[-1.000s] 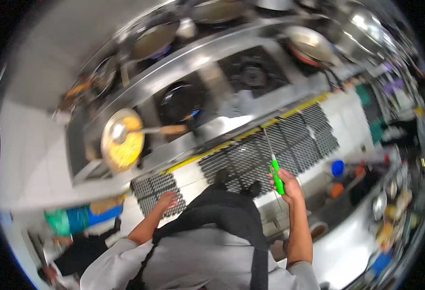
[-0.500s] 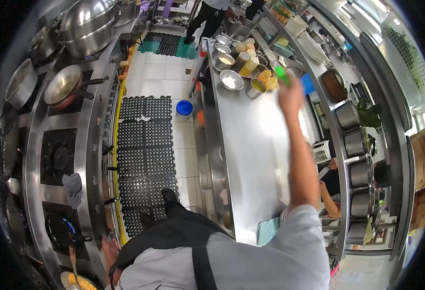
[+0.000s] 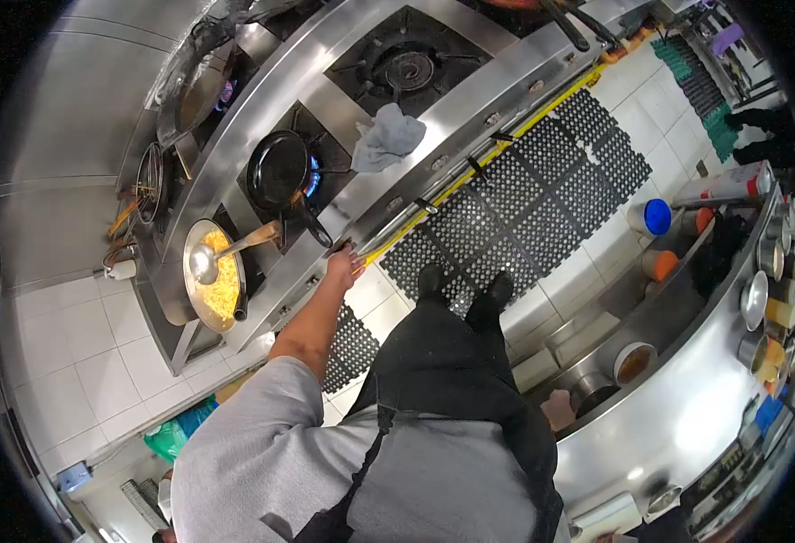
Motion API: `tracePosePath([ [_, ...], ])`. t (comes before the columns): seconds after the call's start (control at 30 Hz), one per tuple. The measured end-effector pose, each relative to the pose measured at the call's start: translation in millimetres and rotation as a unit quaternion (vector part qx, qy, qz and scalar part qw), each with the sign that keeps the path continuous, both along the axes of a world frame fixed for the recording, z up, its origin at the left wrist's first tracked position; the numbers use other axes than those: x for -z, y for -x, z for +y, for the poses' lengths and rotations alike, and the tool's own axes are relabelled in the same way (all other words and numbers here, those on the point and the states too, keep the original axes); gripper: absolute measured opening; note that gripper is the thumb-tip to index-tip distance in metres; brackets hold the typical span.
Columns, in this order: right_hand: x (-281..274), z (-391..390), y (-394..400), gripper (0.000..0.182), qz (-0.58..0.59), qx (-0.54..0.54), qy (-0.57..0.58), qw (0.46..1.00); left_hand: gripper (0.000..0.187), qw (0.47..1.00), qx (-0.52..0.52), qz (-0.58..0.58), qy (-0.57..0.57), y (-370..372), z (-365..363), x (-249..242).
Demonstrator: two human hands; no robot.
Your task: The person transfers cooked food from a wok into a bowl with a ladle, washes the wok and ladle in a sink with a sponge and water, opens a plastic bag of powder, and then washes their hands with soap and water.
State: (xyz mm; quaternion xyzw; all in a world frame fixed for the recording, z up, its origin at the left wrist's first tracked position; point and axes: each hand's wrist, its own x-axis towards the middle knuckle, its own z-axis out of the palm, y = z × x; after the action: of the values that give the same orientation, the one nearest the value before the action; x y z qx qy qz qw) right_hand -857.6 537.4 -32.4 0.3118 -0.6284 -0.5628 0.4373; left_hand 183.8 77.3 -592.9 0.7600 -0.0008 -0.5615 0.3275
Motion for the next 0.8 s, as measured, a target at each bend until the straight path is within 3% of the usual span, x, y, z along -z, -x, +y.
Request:
tracePosePath([
  [0.07, -1.6, -36.8, -54.1, 0.035, -0.084, -0.054, 0.224, 0.969, 0.028, 1.0, -0.002, -0.01, -0.008, 5.9, -2.2, -0.3],
  [0.1, -4.4, -63.7, -88.3, 0.032, -0.123, -0.081, 0.334, 0.931, 0.04, 1.0, 0.012, -0.007, -0.01, 6.8, -2.3, -3.9],
  [0.2, -7.6, -86.4, -110.5, 0.033, -0.138, -0.036, 0.389, 0.91, 0.038, 0.999, 0.007, -0.035, -0.008, 12.5, -4.2, -10.1],
  [0.3, -11.1, -118.5, -143.8, 0.037, -0.175, -0.048, 0.45, 0.874, 0.022, 0.999, -0.008, -0.038, 0.01, 11.7, -4.3, -4.6],
  [0.4, -14.2, -106.2, -123.5, 0.04, -0.166, -0.001, 0.437, 0.884, 0.022, 0.999, -0.012, -0.048, 0.007, 15.4, -4.1, -6.7],
  [0.6, -9.3, -107.6, -128.3, 0.044, -0.128, -0.05, 0.413, 0.9, 0.026, 0.999, -0.034, -0.026, -0.003, 11.3, -4.6, 0.2],
  [0.7, -10.4, -89.3, -105.2, 0.051, -0.194, -0.058, 0.498, 0.843, 0.04, 1.0, 0.003, -0.009, 0.003, 10.9, -3.3, -2.4],
  [0.8, -1.3, -151.3, -162.9, 0.059, -0.095, -0.274, 0.338, 0.895, 0.044, 0.999, 0.0, -0.038, -0.021, 17.6, 2.1, 2.9],
])
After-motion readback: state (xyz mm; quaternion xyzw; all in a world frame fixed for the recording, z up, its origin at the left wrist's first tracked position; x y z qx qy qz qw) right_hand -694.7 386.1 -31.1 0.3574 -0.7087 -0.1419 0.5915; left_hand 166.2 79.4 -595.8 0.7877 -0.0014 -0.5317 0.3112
